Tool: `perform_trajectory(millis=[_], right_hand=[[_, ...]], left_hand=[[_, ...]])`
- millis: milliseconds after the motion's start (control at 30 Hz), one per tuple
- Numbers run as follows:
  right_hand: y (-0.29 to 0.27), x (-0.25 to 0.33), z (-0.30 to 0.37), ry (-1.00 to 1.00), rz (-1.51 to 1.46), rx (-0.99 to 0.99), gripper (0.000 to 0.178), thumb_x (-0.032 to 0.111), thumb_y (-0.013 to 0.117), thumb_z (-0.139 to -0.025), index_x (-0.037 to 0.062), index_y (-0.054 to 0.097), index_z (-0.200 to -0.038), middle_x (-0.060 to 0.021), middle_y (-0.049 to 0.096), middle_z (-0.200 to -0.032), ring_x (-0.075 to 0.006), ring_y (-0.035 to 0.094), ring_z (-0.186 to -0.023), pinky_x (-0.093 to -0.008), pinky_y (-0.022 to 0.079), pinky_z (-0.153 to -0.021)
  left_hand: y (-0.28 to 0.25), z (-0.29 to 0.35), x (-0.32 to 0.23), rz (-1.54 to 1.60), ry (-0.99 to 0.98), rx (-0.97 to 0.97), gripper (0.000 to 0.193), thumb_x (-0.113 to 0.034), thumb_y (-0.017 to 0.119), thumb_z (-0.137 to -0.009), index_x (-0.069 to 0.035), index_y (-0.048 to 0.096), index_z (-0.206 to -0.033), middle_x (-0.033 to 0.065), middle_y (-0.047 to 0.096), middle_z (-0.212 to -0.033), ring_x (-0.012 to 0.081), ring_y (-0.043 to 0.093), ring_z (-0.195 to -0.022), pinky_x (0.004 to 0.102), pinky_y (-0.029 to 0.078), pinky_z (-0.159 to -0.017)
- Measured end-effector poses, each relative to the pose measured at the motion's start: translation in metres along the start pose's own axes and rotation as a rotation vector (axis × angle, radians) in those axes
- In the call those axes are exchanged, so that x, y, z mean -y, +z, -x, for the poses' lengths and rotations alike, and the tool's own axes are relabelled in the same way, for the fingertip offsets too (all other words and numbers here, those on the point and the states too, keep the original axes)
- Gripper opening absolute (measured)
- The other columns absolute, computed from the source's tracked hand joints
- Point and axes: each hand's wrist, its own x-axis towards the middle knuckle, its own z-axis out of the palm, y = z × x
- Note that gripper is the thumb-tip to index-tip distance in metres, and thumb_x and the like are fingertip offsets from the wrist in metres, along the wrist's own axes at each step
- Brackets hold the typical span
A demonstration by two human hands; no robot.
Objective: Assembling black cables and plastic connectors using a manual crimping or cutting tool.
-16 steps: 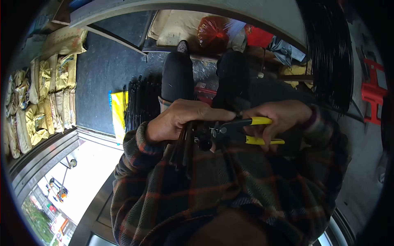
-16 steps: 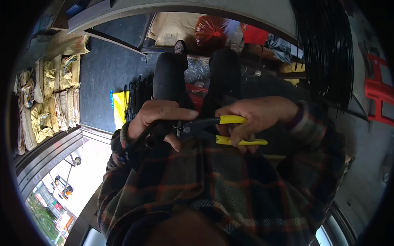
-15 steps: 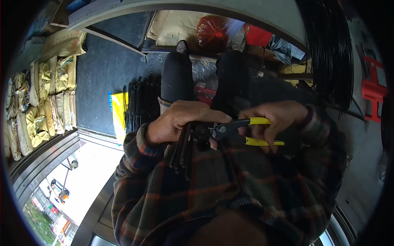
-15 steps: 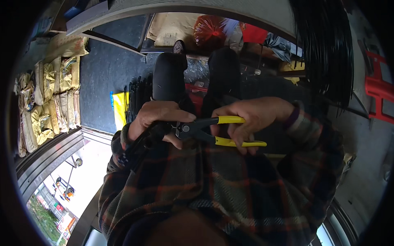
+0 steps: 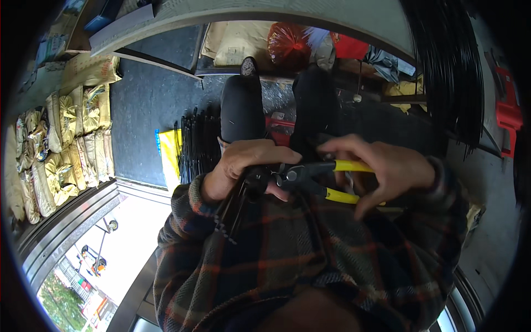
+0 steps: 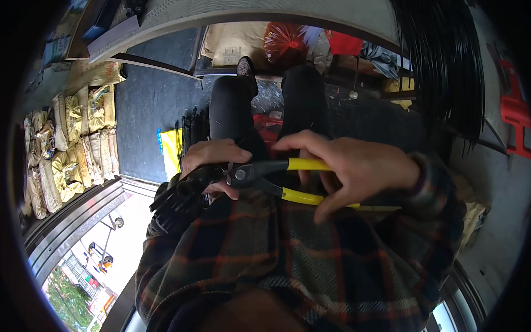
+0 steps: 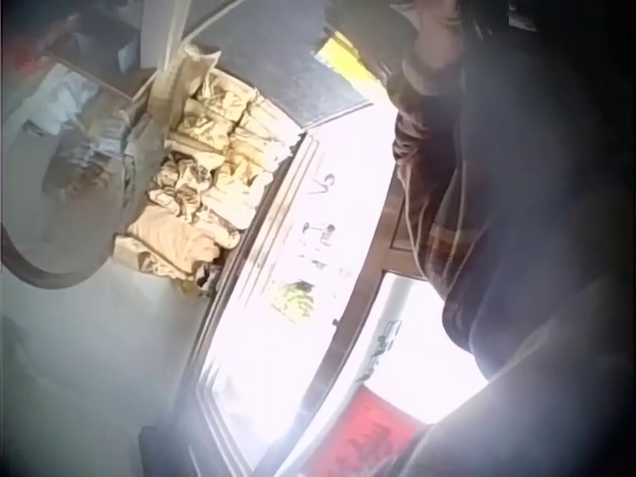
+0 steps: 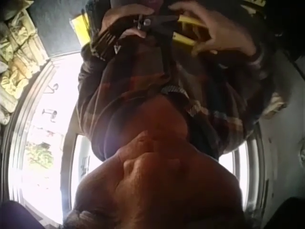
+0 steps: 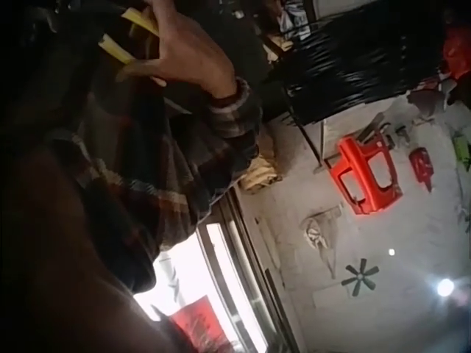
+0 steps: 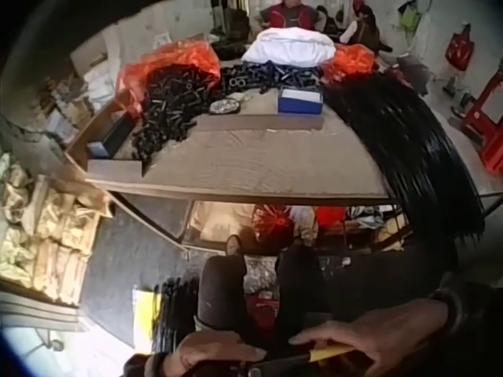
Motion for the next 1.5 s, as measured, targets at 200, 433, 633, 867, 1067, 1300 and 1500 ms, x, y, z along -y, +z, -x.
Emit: perform_trajectory(millis=[200, 433, 633, 867, 1067, 1300, 1500], right_hand=[[0.013, -0.013, -0.004, -0.43, 1.384, -0.902, 0.054, 0.014, 0.067, -0.077, 0.0025, 0.036, -0.119, -0.011, 0.06, -0.09, -0.0187, 0.061, -0.069, -0.032, 0.049, -0.06], [0.0, 0.0, 0.006, -0.244, 0.316, -0.236, 0.055, 0.023, 0.067, -0.075, 0.0044, 0.043, -0.121, -0.0111, 0.057, -0.093, -0.02, 0.06, -0.077, -0.03, 0.048, -0.061], [0.005, -0.012, -0.015, -0.329, 1.689, -1.036, 0.031, 0.012, 0.066, -0.066, 0.0056, 0.061, -0.096, -0.0105, 0.048, -0.105, -0.0239, 0.053, -0.089, -0.0357, 0.045, -0.073], [0.005, 0.004, -0.008, -0.254, 1.659, -0.997, 0.03, 0.017, 0.064, -0.067, 0.0081, 0.061, -0.096, -0.0106, 0.049, -0.101, -0.025, 0.053, -0.091, -0.0362, 0.044, -0.074], [0.005, -0.001, -0.007, -0.253, 1.485, -0.876, 0.033, 0.03, 0.07, -0.068, 0.0061, 0.059, -0.088, -0.0097, 0.047, -0.09, -0.0239, 0.054, -0.079, -0.0349, 0.046, -0.067], [-0.011, -0.029, -0.041, -0.502, 1.154, -0.927, 0.027, 0.024, 0.071, -0.069, 0.0023, 0.056, -0.076, -0.0089, 0.051, -0.086, -0.0218, 0.057, -0.069, -0.0294, 0.047, -0.057], [-0.023, 0.023, -0.049, -0.605, 1.892, -1.365, 0.015, 0.017, 0.058, -0.077, 0.0119, 0.063, -0.091, -0.0036, 0.051, -0.118, -0.0151, 0.049, -0.106, -0.0414, 0.032, -0.097]], left_hand=[[-0.003, -0.003, -0.001, 0.075, -0.066, -0.123, 0.059, -0.031, 0.079, -0.053, 0.001, 0.057, -0.098, 0.0128, 0.064, -0.084, 0.0232, 0.061, -0.066, 0.0296, 0.049, -0.058], [0.0, -0.002, 0.011, 0.037, 0.058, -0.098, 0.058, -0.03, 0.078, -0.054, 0.002, 0.058, -0.097, 0.0145, 0.064, -0.086, 0.0254, 0.062, -0.066, 0.0303, 0.049, -0.06], [0.008, 0.0, 0.0, -0.125, -0.111, -0.29, 0.059, -0.032, 0.077, -0.054, -0.001, 0.057, -0.101, 0.0119, 0.062, -0.095, 0.0256, 0.062, -0.083, 0.0314, 0.048, -0.074], [0.008, 0.001, 0.001, -0.097, -0.128, -0.355, 0.054, -0.015, 0.078, -0.06, -0.003, 0.053, -0.106, 0.0106, 0.06, -0.097, 0.0219, 0.06, -0.084, 0.0299, 0.047, -0.072], [0.008, 0.003, 0.01, 0.027, -0.152, -0.331, 0.065, -0.022, 0.079, -0.058, -0.004, 0.048, -0.112, 0.008, 0.059, -0.093, 0.0195, 0.059, -0.08, 0.0292, 0.046, -0.07], [-0.004, -0.002, 0.01, 0.13, -0.166, -0.385, 0.103, -0.029, 0.083, -0.05, -0.007, 0.023, -0.13, 0.0059, 0.052, -0.081, 0.0124, 0.053, -0.073, 0.0253, 0.044, -0.064], [-0.016, 0.014, 0.006, -0.086, -0.363, -0.351, 0.078, 0.011, 0.051, -0.075, -0.007, 0.004, -0.136, 0.0136, 0.056, -0.093, 0.0187, 0.06, -0.086, 0.0325, 0.047, -0.08]])
